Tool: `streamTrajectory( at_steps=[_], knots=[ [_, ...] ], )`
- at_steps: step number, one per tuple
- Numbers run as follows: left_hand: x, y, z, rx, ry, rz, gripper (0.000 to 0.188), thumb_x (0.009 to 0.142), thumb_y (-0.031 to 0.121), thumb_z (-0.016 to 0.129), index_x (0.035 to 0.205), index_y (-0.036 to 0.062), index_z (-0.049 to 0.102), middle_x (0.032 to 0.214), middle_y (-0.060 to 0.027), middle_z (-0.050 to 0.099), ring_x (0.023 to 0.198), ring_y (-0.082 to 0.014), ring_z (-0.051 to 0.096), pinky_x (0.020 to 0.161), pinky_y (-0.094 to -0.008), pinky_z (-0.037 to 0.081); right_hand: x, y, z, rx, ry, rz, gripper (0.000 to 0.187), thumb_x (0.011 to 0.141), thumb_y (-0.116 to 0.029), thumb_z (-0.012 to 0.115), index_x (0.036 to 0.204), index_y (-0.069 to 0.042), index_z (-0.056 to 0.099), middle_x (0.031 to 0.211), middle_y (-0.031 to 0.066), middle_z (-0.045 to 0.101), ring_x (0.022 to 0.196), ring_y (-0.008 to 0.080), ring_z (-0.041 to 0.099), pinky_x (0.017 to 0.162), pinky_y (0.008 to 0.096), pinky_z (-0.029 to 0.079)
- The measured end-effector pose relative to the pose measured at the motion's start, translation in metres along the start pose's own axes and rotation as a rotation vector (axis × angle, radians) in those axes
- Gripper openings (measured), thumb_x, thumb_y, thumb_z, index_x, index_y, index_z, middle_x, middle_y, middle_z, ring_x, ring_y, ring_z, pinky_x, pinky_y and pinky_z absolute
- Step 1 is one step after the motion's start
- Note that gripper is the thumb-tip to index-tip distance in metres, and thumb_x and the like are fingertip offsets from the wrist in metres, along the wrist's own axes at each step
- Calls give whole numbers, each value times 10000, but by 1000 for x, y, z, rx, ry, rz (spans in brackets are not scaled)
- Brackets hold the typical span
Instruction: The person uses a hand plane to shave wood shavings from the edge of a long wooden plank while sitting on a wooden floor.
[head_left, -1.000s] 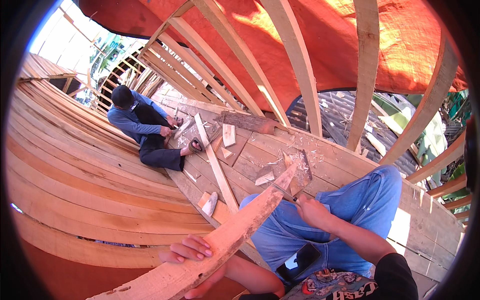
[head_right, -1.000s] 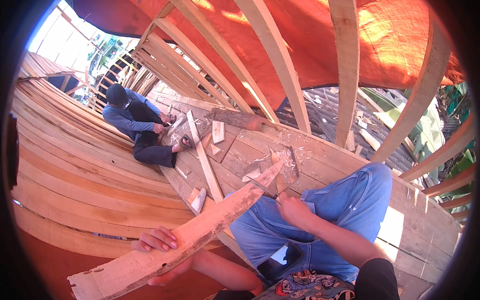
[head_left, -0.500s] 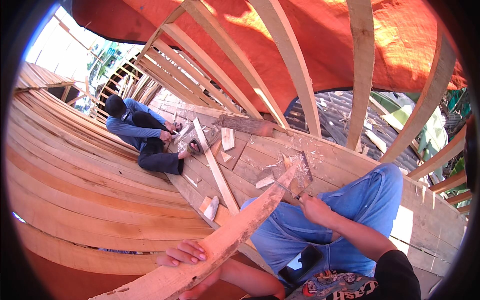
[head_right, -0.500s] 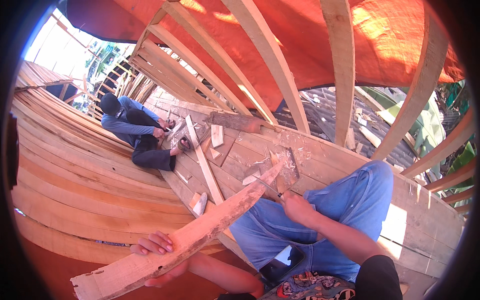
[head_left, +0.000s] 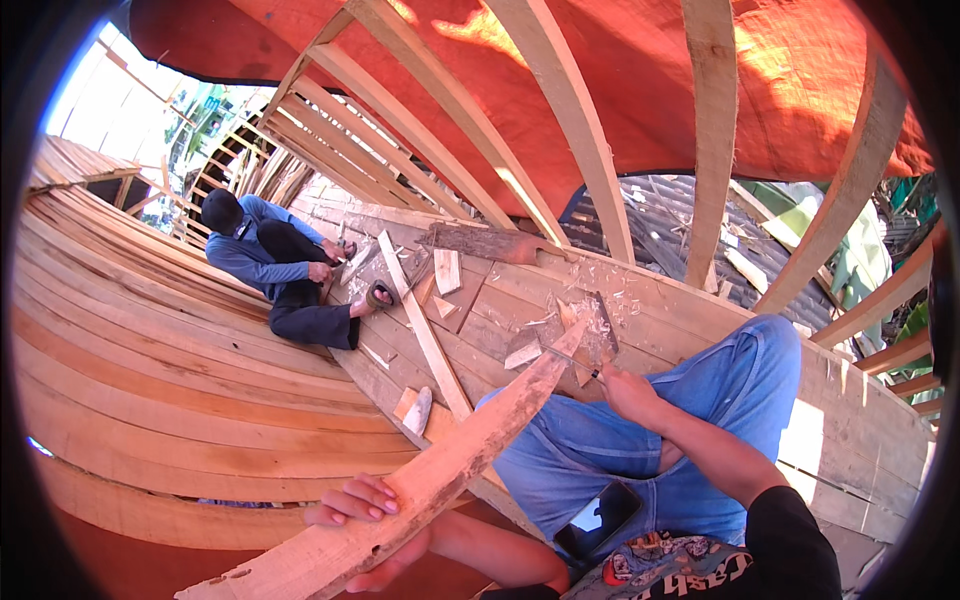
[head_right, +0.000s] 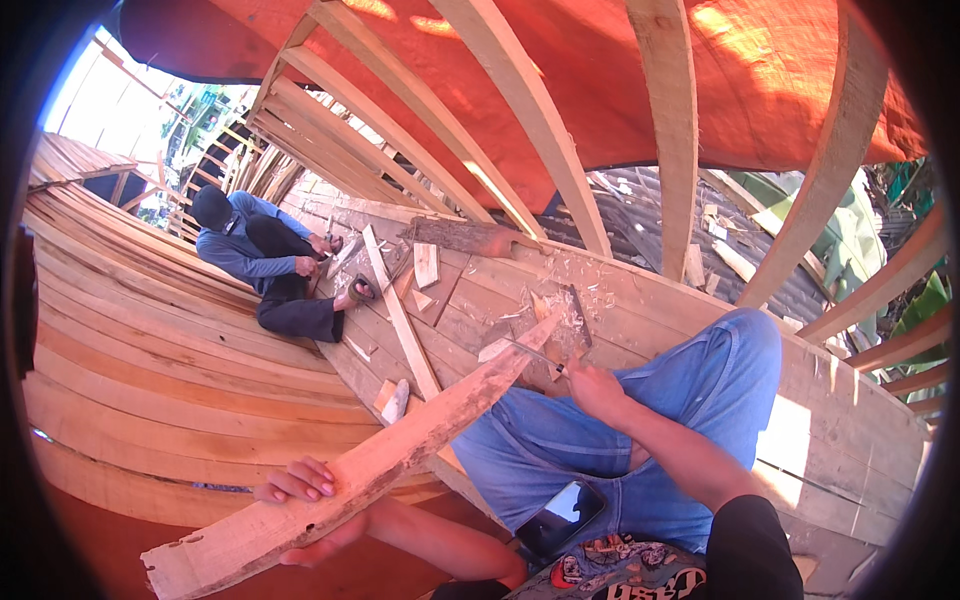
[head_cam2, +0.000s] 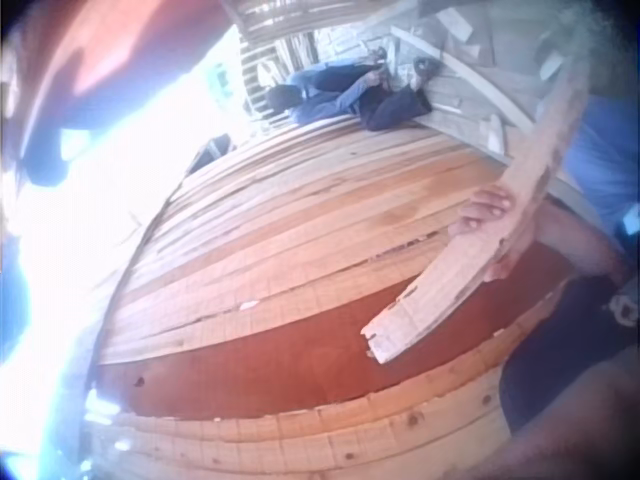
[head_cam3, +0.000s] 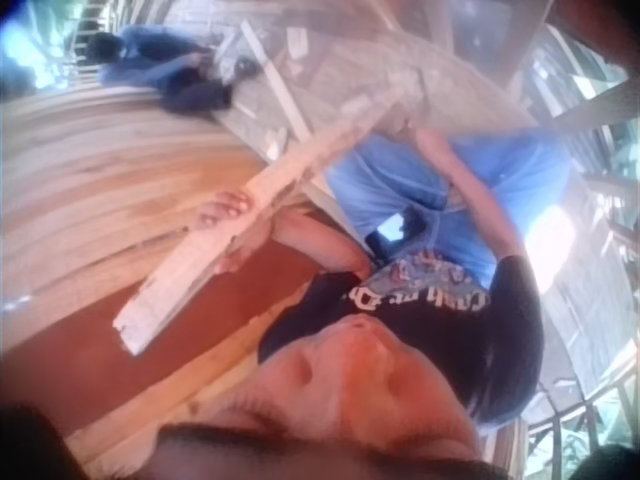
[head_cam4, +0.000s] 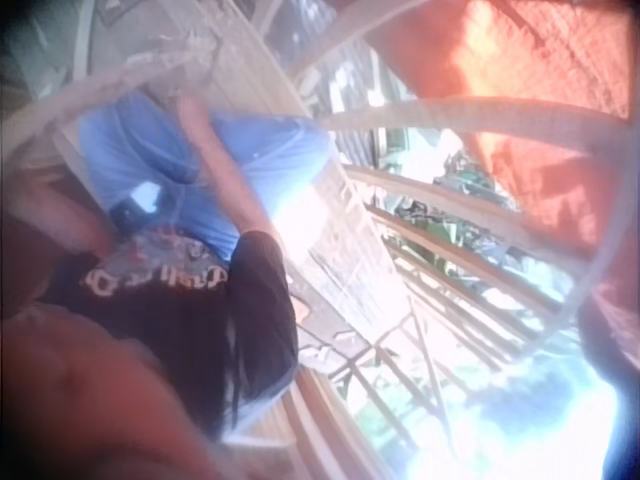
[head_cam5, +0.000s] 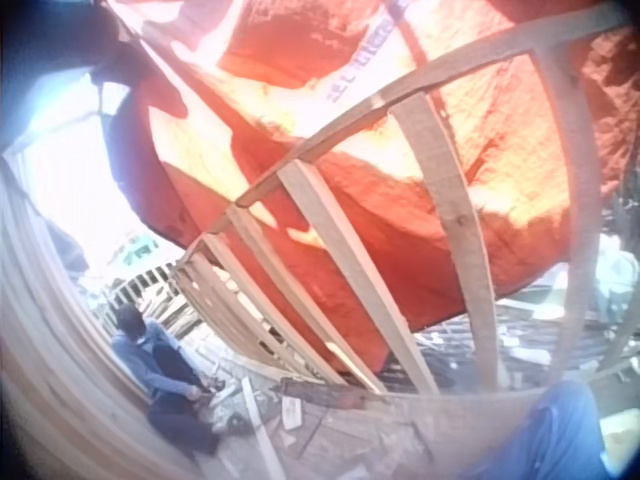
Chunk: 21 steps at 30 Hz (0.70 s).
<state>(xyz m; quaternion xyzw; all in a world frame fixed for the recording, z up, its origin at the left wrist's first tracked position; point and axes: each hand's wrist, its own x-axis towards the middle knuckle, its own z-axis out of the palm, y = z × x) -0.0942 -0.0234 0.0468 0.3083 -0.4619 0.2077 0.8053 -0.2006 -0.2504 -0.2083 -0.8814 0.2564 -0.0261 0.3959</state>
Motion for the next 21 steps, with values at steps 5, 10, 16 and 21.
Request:
streamTrajectory(
  at_steps=[5, 10, 16, 21],
  knots=[
    [1, 4, 2, 21, 12, -5, 668, 769, 651, 580, 916, 39, 357, 674, -62, 401, 514, -156, 418, 513, -250, 377, -7, -14, 3, 47, -14, -6, 235, 880, -158, 512, 1014, 28, 460, 782, 287, 623, 728, 469, 613, 639, 546, 485],
    [3, 5, -3, 19, -29, -1, 667, 771, 650, 578, 913, 38, 352, 672, -63, 399, 512, -152, 414, 511, -249, 378, -8, -20, 6, 34, -42, -2, 238, 874, -147, 508, 1002, 48, 457, 808, 293, 624, 762, 458, 621, 658, 544, 488],
    [-2, -3, 14, -15, 5, 14, 665, 771, 646, 586, 916, 41, 349, 675, -67, 407, 510, -158, 427, 512, -259, 386, 4, 28, 25, -12, 58, 53, 235, 875, -142, 494, 993, 58, 456, 812, 306, 616, 767, 458, 619, 667, 542, 487],
    [0, 7, 16, 20, -24, -5, 662, 774, 648, 582, 909, 43, 348, 677, -70, 411, 496, -160, 431, 511, -254, 396, -13, -24, 1, 49, -85, 0, 268, 869, -143, 504, 1025, 71, 465, 793, 296, 622, 798, 458, 625, 707, 510, 502]
  ],
)
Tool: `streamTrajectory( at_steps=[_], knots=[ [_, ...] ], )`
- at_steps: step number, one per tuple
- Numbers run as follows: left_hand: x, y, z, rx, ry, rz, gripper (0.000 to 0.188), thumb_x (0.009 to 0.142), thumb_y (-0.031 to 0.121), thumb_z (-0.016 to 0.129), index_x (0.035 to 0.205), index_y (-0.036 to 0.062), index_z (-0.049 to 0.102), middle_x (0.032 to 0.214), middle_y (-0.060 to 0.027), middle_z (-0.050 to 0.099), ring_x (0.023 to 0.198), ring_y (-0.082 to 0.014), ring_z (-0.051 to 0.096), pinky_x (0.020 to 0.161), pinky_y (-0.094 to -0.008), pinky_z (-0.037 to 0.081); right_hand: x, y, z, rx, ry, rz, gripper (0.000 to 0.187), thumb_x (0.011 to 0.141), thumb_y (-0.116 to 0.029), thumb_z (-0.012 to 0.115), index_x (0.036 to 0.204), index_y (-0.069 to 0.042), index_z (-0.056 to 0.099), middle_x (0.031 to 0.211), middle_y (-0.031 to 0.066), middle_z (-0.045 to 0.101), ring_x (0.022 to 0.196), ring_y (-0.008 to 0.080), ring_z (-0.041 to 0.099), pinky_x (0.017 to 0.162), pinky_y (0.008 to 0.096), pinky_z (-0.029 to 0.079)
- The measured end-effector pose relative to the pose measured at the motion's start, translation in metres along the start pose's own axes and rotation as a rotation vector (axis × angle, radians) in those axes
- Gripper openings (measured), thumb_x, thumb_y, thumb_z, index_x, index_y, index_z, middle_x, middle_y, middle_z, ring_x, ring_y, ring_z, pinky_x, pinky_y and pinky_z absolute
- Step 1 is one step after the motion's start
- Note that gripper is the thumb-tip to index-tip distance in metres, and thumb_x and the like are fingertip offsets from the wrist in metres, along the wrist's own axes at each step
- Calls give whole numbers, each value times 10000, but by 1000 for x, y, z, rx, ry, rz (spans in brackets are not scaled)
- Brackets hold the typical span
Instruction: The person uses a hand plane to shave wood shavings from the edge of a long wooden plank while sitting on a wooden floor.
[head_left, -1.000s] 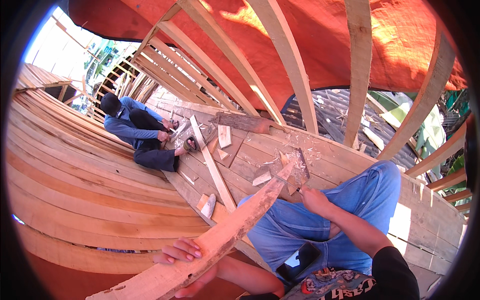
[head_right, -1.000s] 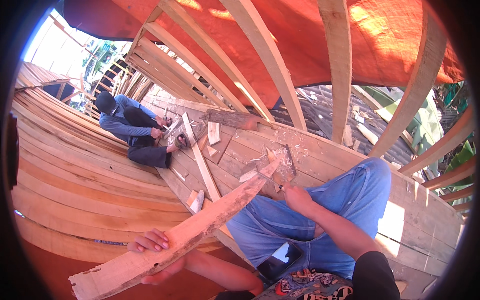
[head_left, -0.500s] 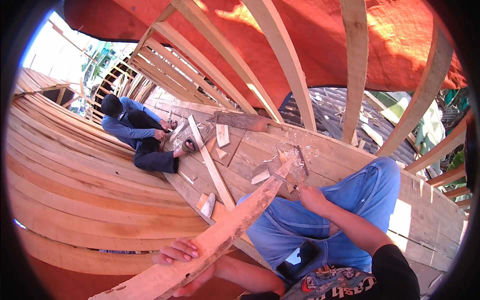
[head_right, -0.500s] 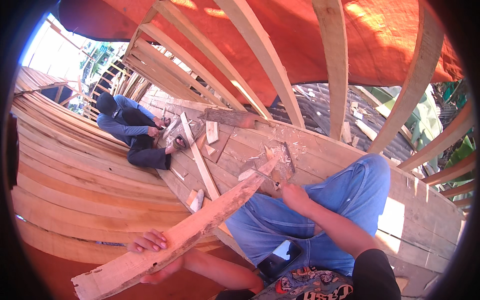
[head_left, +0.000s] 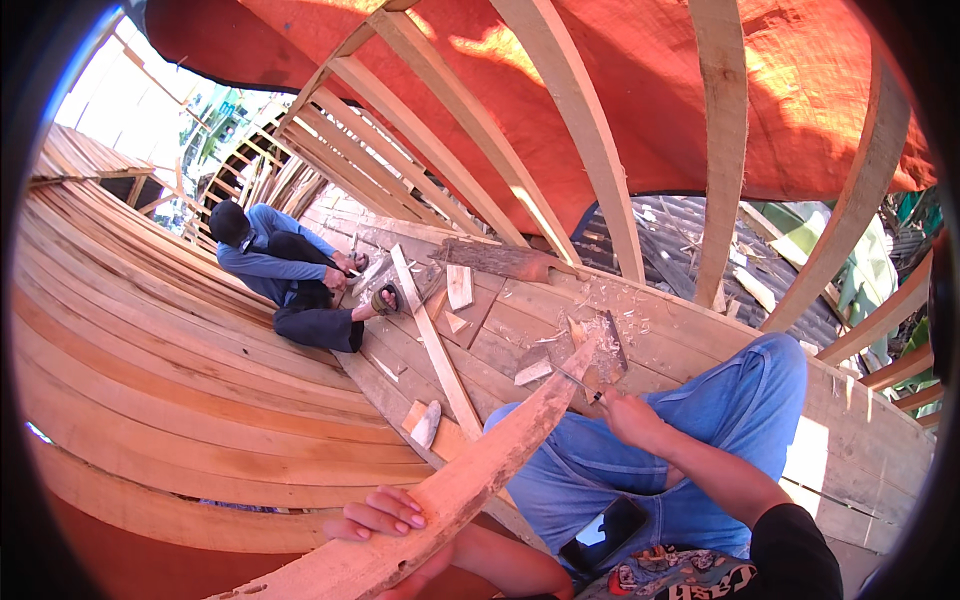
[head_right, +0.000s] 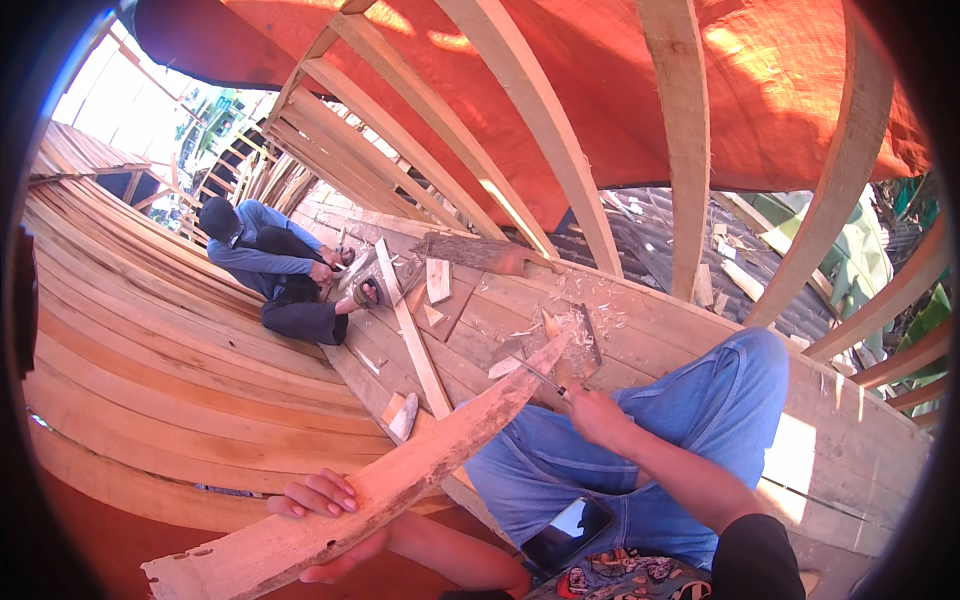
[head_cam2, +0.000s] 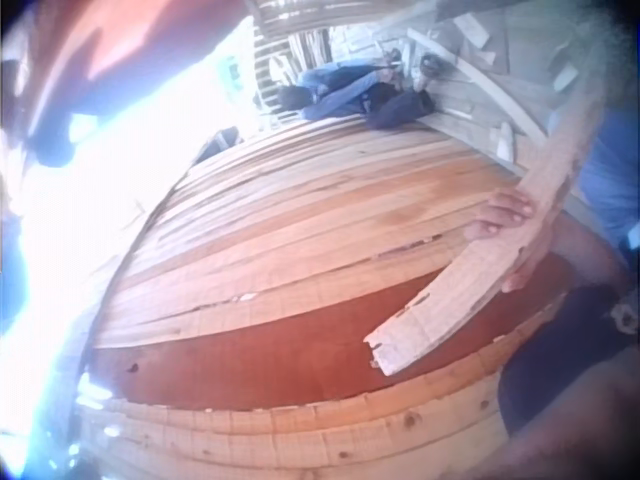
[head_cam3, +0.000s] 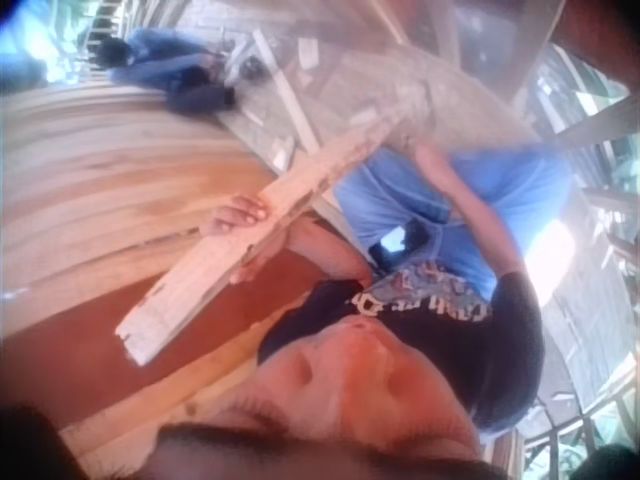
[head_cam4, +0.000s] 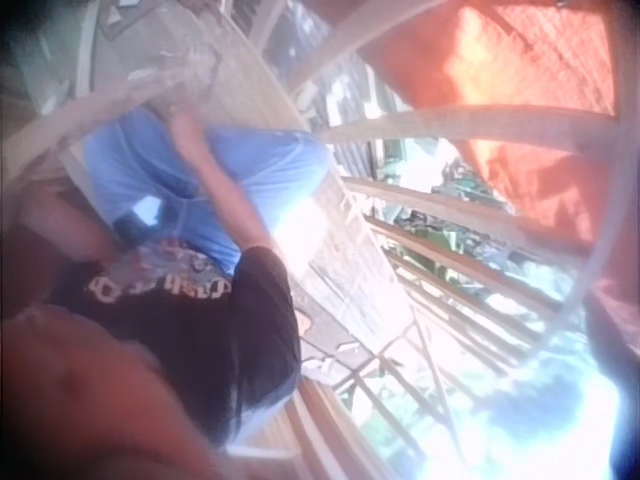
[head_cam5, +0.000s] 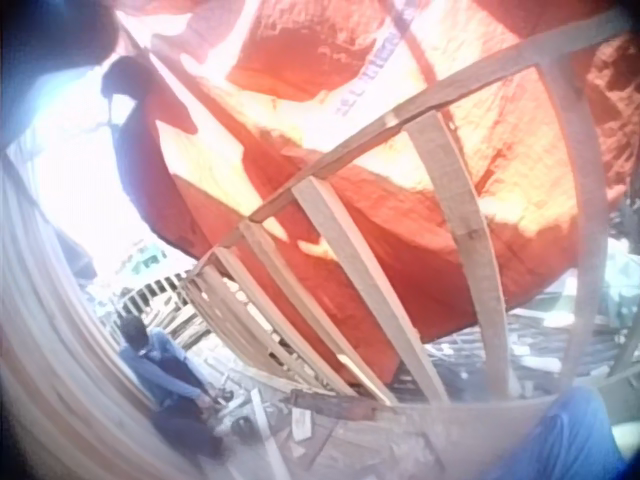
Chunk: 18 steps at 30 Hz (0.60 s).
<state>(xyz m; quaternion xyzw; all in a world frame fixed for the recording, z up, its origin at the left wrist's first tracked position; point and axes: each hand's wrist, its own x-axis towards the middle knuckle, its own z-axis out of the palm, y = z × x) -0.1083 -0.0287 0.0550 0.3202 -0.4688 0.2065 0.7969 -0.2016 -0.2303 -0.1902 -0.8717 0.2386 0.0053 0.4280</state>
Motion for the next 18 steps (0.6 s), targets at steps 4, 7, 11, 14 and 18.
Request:
streamTrajectory(
  at_steps=[4, 7, 11, 14, 18],
  knots=[
    [2, -12, 2, -36, 28, -1, 652, 781, 643, 577, 908, 44, 353, 681, -72, 414, 500, -162, 437, 510, -252, 400, 11, 31, 4, 1, 68, -19, 256, 885, -165, 497, 1038, 31, 434, 799, 312, 607, 746, 468, 610, 653, 543, 483],
    [8, -5, -6, 1, -11, -8, 648, 785, 642, 571, 909, 44, 355, 680, -72, 413, 500, -159, 435, 506, -250, 393, 3, 1, 6, 28, 26, -10, 261, 884, -170, 504, 1036, 32, 435, 801, 312, 608, 747, 471, 609, 653, 544, 482],
    [5, -7, -5, -1, 26, 1, 650, 786, 642, 567, 911, 40, 355, 678, -70, 410, 502, -156, 434, 503, -248, 389, 6, 12, 2, 8, 62, 10, 263, 891, -174, 499, 1043, 33, 440, 805, 307, 611, 744, 474, 608, 661, 545, 484],
    [5, -6, -6, -16, 13, 2, 649, 785, 640, 570, 910, 41, 355, 678, -68, 408, 502, -155, 431, 507, -250, 390, -1, 0, 1, 8, 25, -22, 275, 891, -173, 495, 1055, 40, 438, 802, 305, 614, 747, 475, 610, 665, 545, 487],
    [3, -6, -8, -12, 31, 2, 647, 783, 638, 576, 904, 44, 351, 678, -65, 405, 502, -155, 428, 510, -248, 390, 7, 9, -3, -27, 81, -57, 281, 878, -163, 502, 1045, 55, 442, 785, 300, 620, 757, 470, 616, 664, 545, 489]
  ],
)
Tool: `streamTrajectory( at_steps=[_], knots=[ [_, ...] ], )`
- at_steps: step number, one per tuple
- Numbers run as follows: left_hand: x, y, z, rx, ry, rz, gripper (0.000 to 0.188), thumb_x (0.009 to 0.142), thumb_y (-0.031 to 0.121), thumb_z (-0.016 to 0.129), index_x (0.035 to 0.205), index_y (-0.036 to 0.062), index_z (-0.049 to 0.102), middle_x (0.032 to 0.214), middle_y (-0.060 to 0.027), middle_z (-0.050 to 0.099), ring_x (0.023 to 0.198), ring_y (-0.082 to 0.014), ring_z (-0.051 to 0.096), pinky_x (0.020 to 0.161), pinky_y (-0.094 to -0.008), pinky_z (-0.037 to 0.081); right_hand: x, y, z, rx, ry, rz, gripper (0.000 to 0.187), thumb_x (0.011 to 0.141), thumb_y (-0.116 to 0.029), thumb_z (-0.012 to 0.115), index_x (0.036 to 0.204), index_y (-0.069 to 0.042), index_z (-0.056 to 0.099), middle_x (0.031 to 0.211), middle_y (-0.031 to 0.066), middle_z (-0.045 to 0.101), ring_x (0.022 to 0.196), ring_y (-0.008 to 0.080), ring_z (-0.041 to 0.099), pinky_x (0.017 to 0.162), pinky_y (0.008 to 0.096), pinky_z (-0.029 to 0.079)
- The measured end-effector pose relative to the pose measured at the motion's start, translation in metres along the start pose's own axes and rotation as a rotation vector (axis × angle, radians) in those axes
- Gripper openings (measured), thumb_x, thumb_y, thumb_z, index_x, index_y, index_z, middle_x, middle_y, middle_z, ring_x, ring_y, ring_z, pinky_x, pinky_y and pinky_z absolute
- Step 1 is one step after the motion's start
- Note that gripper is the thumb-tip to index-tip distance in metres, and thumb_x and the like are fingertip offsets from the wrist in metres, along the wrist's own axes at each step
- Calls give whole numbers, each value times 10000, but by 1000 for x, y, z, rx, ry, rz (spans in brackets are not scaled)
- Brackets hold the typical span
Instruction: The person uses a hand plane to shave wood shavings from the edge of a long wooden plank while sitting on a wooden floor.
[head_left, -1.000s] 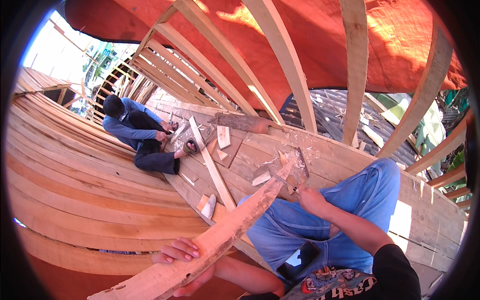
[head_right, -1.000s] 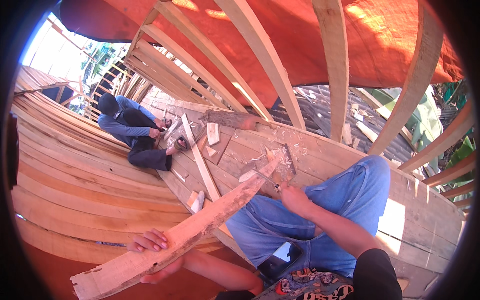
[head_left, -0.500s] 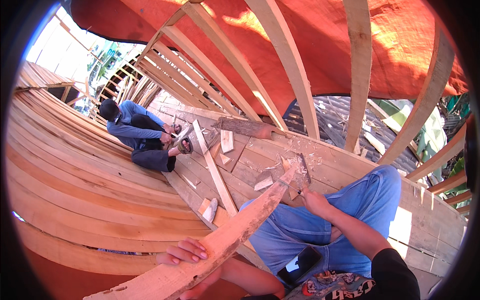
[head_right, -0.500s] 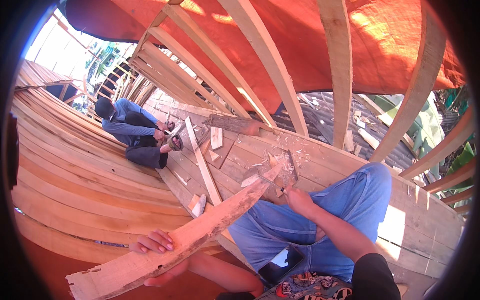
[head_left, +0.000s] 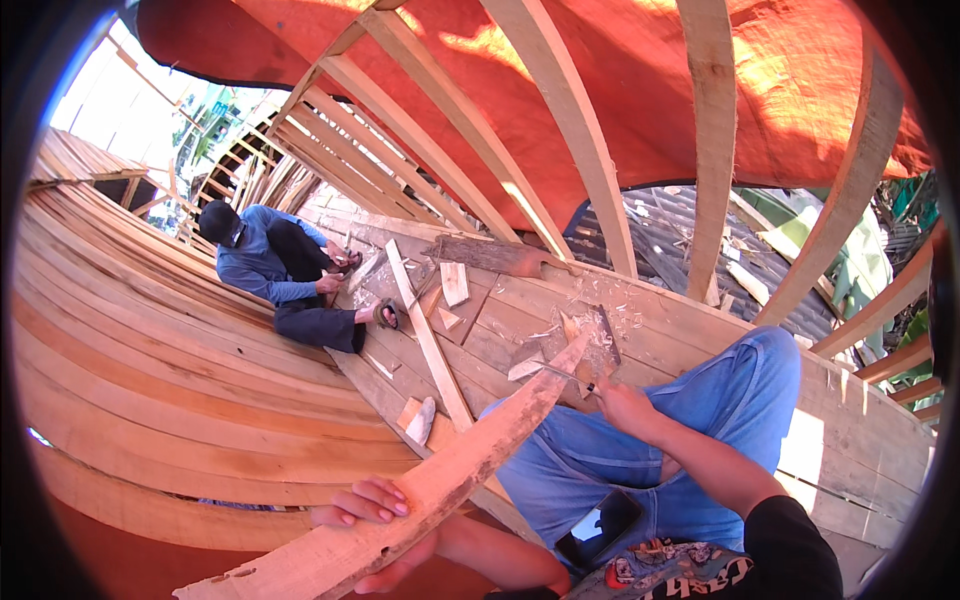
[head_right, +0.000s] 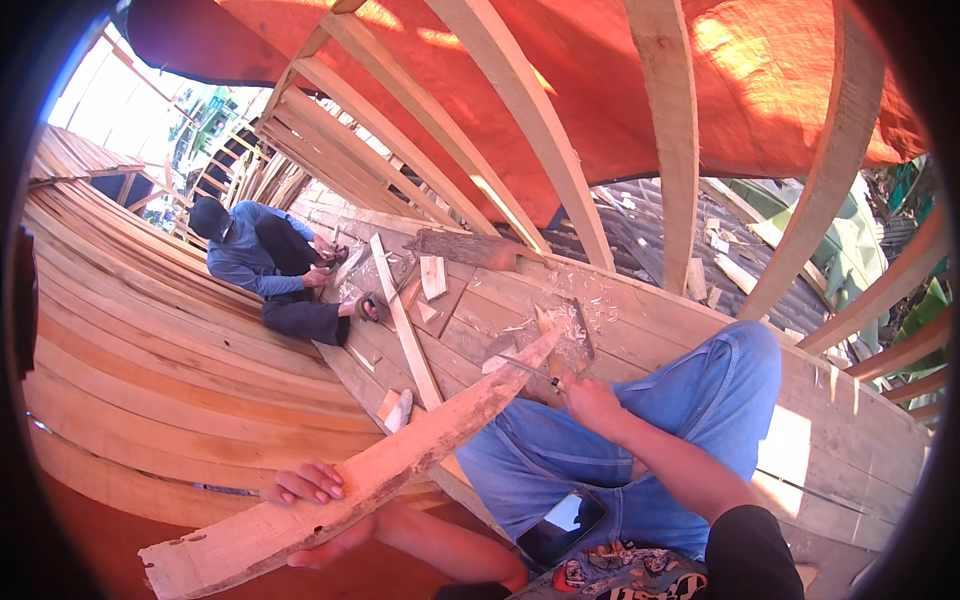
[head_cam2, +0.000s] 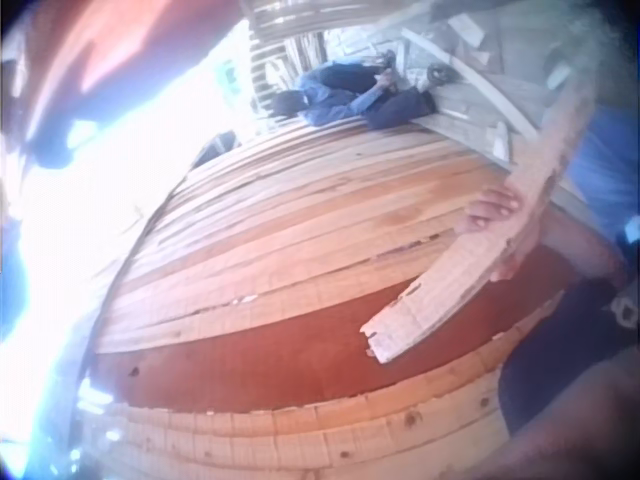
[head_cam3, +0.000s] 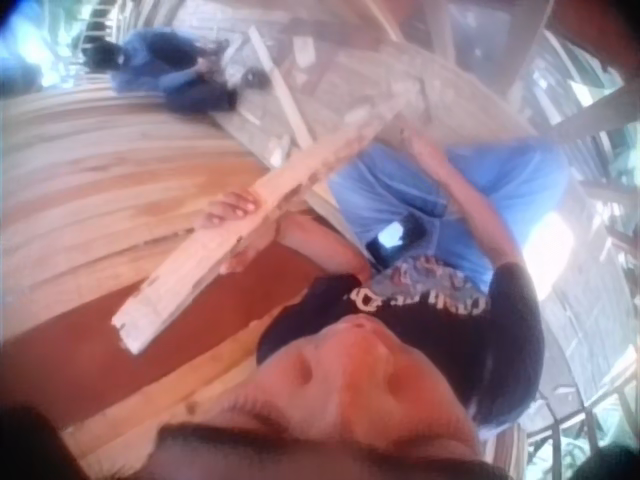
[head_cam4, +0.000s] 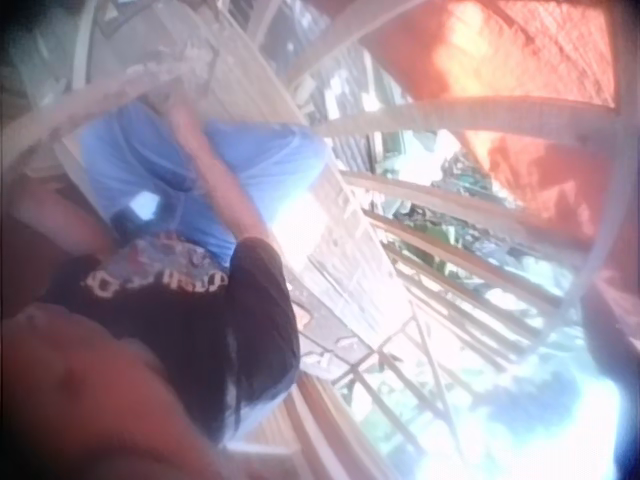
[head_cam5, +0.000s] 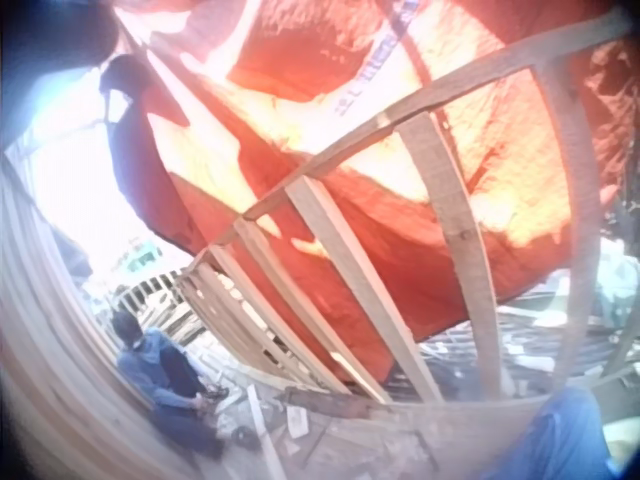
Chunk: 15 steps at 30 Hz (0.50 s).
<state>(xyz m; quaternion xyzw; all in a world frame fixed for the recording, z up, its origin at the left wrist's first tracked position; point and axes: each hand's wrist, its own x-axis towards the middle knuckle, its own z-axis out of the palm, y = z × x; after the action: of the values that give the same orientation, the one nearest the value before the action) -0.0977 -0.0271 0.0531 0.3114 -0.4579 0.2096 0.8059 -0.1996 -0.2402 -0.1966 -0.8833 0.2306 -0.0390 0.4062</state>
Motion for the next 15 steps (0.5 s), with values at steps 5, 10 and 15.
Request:
streamTrajectory(
  at_steps=[5, 10, 15],
  knots=[
    [0, -1, -5, -25, -16, 6, 653, 777, 641, 583, 902, 46, 347, 678, -63, 401, 502, -156, 424, 511, -250, 393, -12, -20, 2, -11, -59, 51, 284, 881, -161, 501, 1048, 60, 434, 789, 290, 625, 754, 464, 620, 670, 546, 491],
    [-8, -1, 4, -30, 34, 8, 659, 774, 646, 585, 909, 47, 345, 675, -65, 405, 501, -156, 431, 518, -251, 402, -4, 23, 10, 30, 14, 87, 271, 882, -166, 499, 1021, 62, 449, 766, 299, 617, 737, 465, 620, 664, 542, 494],
    [-4, 12, 0, 18, -22, -1, 667, 769, 654, 591, 911, 51, 344, 675, -62, 413, 499, -157, 443, 521, -259, 405, -7, -19, 3, 11, -95, 36, 272, 882, -158, 497, 1031, 66, 457, 764, 316, 606, 754, 475, 615, 682, 535, 491]
  ],
)
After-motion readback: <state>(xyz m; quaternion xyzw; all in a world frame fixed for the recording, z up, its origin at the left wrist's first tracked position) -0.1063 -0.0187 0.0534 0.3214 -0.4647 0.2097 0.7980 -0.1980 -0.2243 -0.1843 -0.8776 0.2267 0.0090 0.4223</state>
